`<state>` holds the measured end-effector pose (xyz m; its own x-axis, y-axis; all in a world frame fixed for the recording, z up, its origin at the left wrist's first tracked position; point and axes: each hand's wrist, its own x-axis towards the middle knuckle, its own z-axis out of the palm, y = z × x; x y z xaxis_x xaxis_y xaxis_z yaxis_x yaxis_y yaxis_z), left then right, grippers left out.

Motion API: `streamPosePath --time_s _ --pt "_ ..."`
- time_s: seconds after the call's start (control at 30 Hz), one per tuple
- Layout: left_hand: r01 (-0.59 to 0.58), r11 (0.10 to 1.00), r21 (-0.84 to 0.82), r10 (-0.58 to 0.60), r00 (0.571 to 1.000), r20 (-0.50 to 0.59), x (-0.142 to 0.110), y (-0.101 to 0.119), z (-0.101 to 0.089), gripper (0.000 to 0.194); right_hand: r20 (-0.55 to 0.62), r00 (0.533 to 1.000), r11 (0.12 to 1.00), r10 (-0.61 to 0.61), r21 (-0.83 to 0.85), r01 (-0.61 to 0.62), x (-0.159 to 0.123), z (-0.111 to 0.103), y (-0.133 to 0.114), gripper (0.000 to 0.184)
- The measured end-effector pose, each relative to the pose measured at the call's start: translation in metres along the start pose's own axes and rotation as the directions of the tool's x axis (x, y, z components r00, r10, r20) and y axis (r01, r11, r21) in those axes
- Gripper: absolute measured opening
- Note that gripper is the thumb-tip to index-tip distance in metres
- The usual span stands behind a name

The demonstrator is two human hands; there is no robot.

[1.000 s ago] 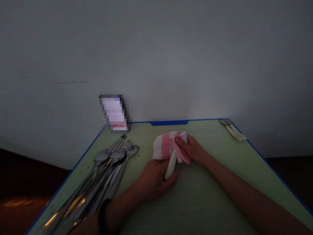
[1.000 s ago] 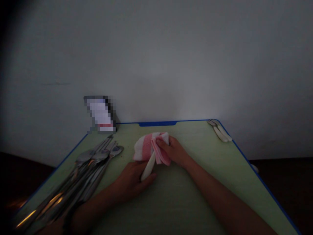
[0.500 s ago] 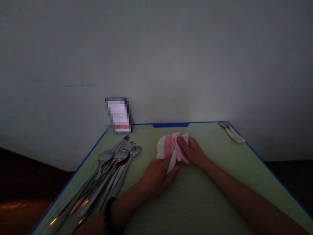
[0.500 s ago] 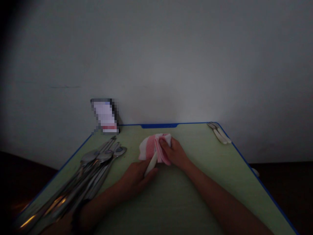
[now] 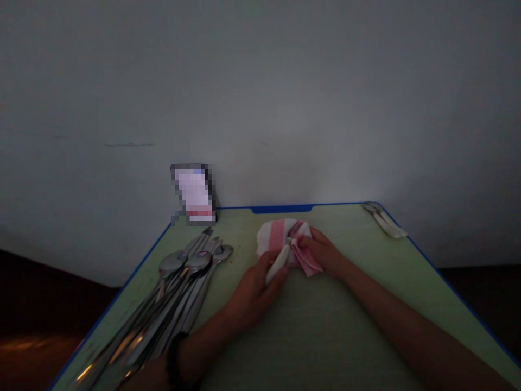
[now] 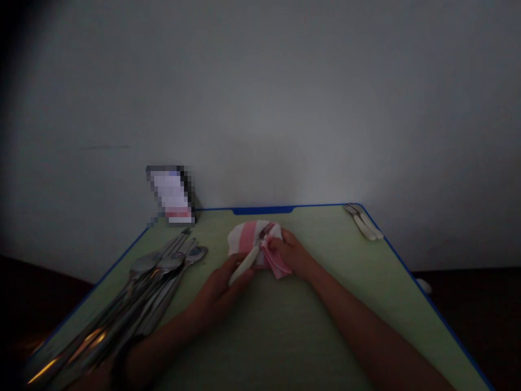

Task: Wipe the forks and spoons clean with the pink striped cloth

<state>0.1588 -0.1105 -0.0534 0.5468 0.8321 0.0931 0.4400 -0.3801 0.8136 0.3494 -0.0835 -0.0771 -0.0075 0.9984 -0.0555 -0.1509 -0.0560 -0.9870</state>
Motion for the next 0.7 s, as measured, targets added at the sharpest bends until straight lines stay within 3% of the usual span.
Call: streamPosePath --time_s 0.13,0.2,0.3,0.47,0.7 --pt "0.028 0.997 -0.066 -0.031 0.999 -0.037 0.000 0.001 0.000 0.044 -0.075 0.985 0.957 0.154 0.258 -0.130 0.004 0.000 0.000 0.011" --pt "0.002 0.999 -0.043 -0.003 1.000 -0.015 -0.001 0.001 0.000 0.045 0.012 0.974 0.882 0.225 0.423 -0.209 0.006 0.000 -0.003 0.013" --pt "-0.032 0.999 -0.006 0.032 0.999 -0.003 -0.001 0.000 -0.001 0.044 0.166 0.960 0.768 0.226 0.577 -0.280 0.006 0.000 -0.010 0.021" --pt "-0.045 0.999 0.020 0.045 0.999 0.002 -0.002 -0.005 0.001 0.048 0.154 0.966 0.687 0.207 0.680 -0.256 0.004 -0.002 -0.016 0.026" --pt "-0.077 0.996 0.040 0.077 0.997 -0.013 -0.002 -0.004 -0.001 0.048 0.175 0.963 0.693 0.206 0.669 -0.270 0.009 -0.005 -0.008 0.029"
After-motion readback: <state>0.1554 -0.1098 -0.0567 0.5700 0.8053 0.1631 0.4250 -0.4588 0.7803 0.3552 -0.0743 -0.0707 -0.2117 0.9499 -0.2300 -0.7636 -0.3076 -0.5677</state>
